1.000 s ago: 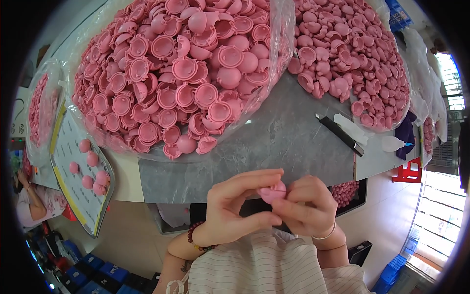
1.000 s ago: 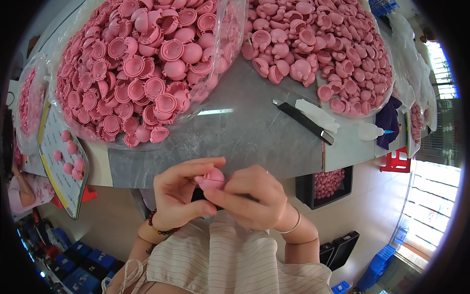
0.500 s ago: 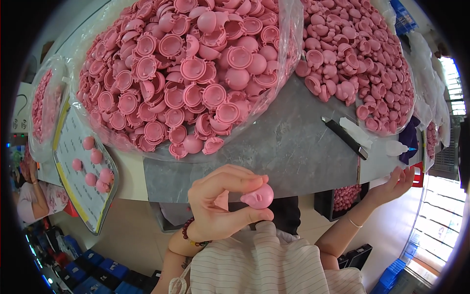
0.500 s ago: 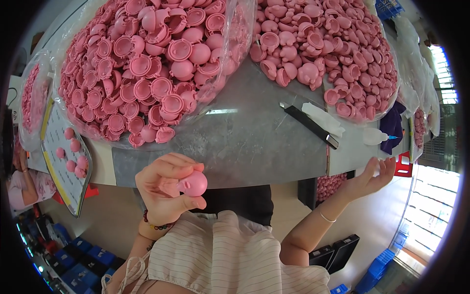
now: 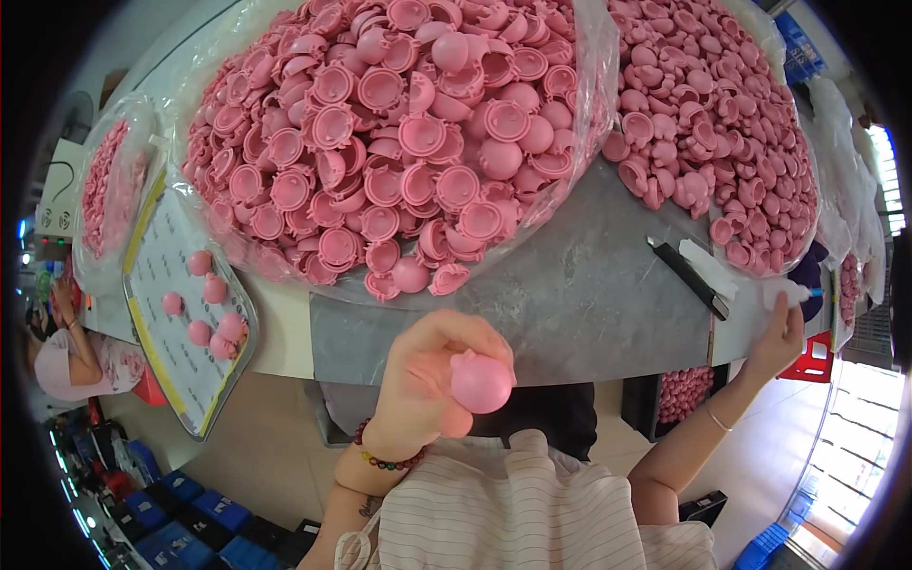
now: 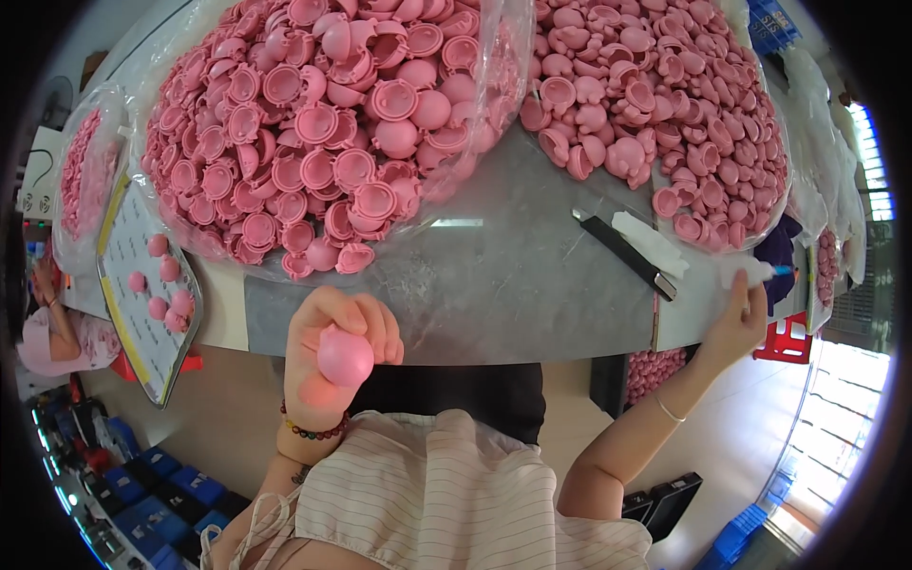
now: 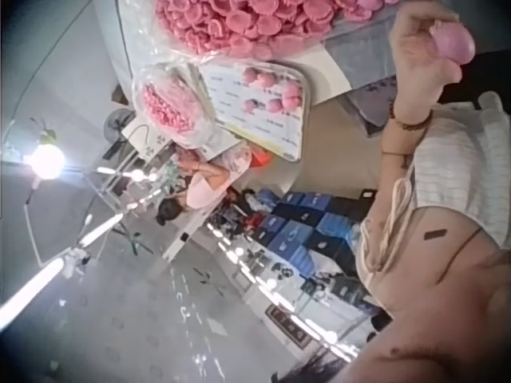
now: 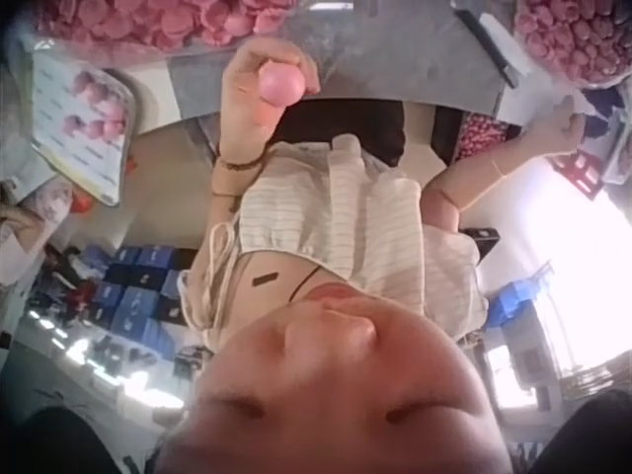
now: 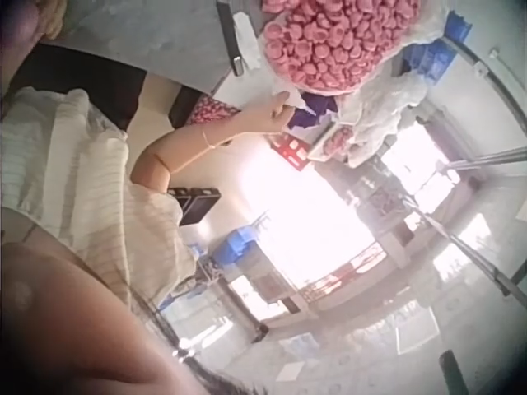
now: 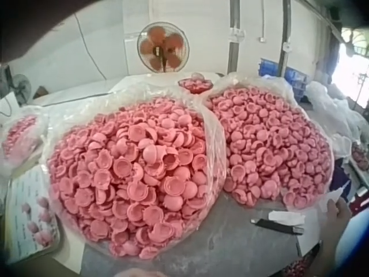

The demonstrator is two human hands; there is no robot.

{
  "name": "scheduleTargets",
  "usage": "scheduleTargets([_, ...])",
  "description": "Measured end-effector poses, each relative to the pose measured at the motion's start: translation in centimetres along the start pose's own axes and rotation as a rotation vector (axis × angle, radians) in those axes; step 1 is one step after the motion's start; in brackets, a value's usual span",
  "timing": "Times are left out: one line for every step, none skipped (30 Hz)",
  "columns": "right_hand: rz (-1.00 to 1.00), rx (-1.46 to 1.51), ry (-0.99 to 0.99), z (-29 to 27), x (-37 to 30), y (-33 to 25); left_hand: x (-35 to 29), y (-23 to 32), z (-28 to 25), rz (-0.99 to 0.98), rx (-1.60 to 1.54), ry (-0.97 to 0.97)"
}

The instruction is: Assembling two pink plastic hemispherical halves into a ball using glue.

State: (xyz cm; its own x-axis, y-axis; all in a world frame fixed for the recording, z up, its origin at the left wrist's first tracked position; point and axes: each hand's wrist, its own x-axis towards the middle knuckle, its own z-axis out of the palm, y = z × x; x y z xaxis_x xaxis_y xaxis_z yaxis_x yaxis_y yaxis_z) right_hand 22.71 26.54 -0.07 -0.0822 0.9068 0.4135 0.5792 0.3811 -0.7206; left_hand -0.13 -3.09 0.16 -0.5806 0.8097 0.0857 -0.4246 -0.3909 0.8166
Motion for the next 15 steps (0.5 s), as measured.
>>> scheduleTargets([-0.002, 0.221, 0.086, 0.1, -0.7, -1.0, 0.0, 0.1, 0.1, -0.074, -0.095, 0.019])
scheduleTargets([-0.003, 0.441, 0.173, 0.2, -1.5, -1.7, 0.2, 0.2, 0.3, -0.071, -0.090, 0.021])
scheduleTargets([-0.071, 0.591, 0.146, 0.3, -2.4, -2.2, 0.2, 0.4, 0.6, -0.109, -0.112, 0.058])
scheduleTargets([-0.068, 0.592, 0.148, 0.1, -3.5, -2.8, 0.3, 0.5, 0.9, -0.150, -0.136, 0.089])
scheduleTargets([-0.049, 0.813, 0.015, -0.1, -4.4, -3.4, 0.3, 0.5, 1.0, -0.152, -0.132, 0.086])
scheduleTargets([-0.033, 1.029, -0.117, 0.0, -5.4, -4.3, 0.3, 0.5, 1.2, -0.179, -0.119, 0.095])
scheduleTargets([-0.016, 1.014, -0.183, 0.9, -6.6, -5.6, 0.1, 0.6, 1.1, -0.203, -0.097, 0.120])
scheduleTargets([-0.009, 1.024, -0.188, 1.7, -7.6, -6.4, 0.0, 0.7, 1.0, -0.201, -0.087, 0.127])
scheduleTargets([-0.006, 1.049, -0.298, 2.4, -8.4, -7.3, -0.1, 0.9, 0.9, -0.171, -0.031, 0.123])
scheduleTargets([-0.003, 1.074, -0.406, 3.0, -9.0, -8.0, -0.2, 1.1, 0.9, -0.141, 0.027, 0.117])
scheduleTargets([0.028, 1.009, -0.378, 3.6, -9.6, -9.1, -0.3, 1.3, 0.9, -0.138, 0.037, 0.125])
scheduleTargets([0.033, 1.021, -0.388, 4.1, -9.7, -9.1, -0.5, 1.5, 0.4, -0.036, 0.077, 0.064])
scheduleTargets([0.003, 0.959, -0.370, 4.5, -9.9, -9.1, -0.8, 1.9, 0.0, 0.066, 0.120, 0.005])
scheduleTargets([-0.026, 0.897, -0.353, 4.9, -10.1, -9.1, -0.8, 2.8, -1.1, 0.070, 0.136, 0.020])
scheduleTargets([0.001, 0.892, -0.330, 4.7, -10.2, -9.1, -1.0, 5.0, -2.5, 0.248, 0.509, -0.089])
